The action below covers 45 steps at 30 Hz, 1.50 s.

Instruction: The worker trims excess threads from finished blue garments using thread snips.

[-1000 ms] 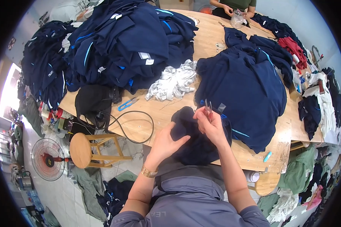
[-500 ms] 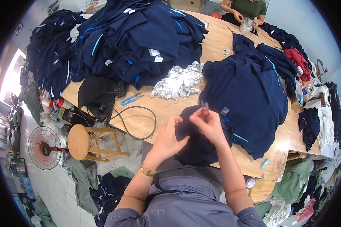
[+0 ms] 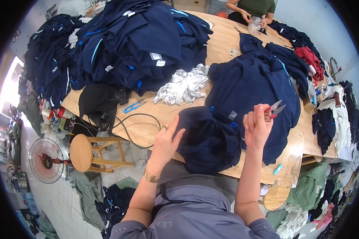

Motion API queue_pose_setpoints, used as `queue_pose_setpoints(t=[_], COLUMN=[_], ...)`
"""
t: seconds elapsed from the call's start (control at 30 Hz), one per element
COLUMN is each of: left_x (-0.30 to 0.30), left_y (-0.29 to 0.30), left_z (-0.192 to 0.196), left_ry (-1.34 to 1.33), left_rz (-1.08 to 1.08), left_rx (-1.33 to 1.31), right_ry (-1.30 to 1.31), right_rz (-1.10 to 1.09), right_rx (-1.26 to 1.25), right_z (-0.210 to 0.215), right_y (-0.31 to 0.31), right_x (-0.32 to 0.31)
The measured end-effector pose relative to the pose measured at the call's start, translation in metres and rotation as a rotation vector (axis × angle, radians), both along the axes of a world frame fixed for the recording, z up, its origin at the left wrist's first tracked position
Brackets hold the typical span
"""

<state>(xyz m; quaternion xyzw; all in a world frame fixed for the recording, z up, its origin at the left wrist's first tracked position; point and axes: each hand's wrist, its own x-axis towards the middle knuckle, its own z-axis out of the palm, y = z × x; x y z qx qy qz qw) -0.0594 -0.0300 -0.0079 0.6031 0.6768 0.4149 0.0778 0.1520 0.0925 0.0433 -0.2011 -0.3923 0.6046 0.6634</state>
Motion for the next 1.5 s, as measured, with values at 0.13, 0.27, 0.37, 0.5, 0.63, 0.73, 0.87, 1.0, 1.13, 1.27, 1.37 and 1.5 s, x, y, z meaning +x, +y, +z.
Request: queue_pose_setpoints(t=[0.13, 0.27, 0.37, 0.5, 0.63, 0.73, 0.87, 1.0, 1.13, 1.27, 1.37, 1.5], left_x=[-0.006, -0.012, -0.004, -0.001, 0.001, 0.004, 0.007, 0.010, 0.011, 0.009, 0.008, 0.008], left_y=[0.000, -0.001, -0.002, -0.002, -0.002, -0.003, -0.001, 0.001, 0.004, 0.003, 0.002, 0.001], left_z=[-0.011, -0.023, -0.006, 0.000, -0.002, 0.001, -0.001, -0.002, -0.002, -0.002, 0.002, 0.004], left_ry=[-0.236, -0.682, -0.844, -0.886, -1.005, -1.099, -1.083, -1.222, -1.206, -1.367, -1.422, -1.447], left_rz=[0.010, -0.030, -0.076, -0.077, -0.174, -0.209, -0.237, -0.215, -0.119, -0.214, -0.240, -0.264], left_rx=[-0.099, -0.194, -0.183, -0.239, -0.225, -0.234, -0.201, -0.174, -0.251, -0.252, -0.265, -0.270], right_ry=[-0.134, -0.522, -0.624, -0.745, -0.816, -0.841, -0.717, -0.519, -0.384, -0.754, -1.078, -1.221], right_rz=[-0.113, -0.155, 0.177, 0.295, 0.357, 0.366, 0.270, 0.241, 0.372, 0.328, 0.167, 0.122], right_rx=[-0.075, -0.193, -0.121, 0.050, 0.110, 0.167, 0.113, -0.076, -0.173, 0.045, 0.378, 0.553], right_z=[-0.014, -0.021, -0.031, -0.036, -0.046, -0.048, -0.037, -0.032, -0.031, -0.037, -0.040, -0.035], right_y=[0.001, -0.011, -0.026, -0.039, -0.042, -0.044, -0.045, -0.045, -0.044, -0.042, -0.044, -0.042], right_x=[-0.006, -0.015, -0.030, -0.049, -0.055, -0.056, -0.055, -0.046, -0.031, -0.022, -0.024, -0.024])
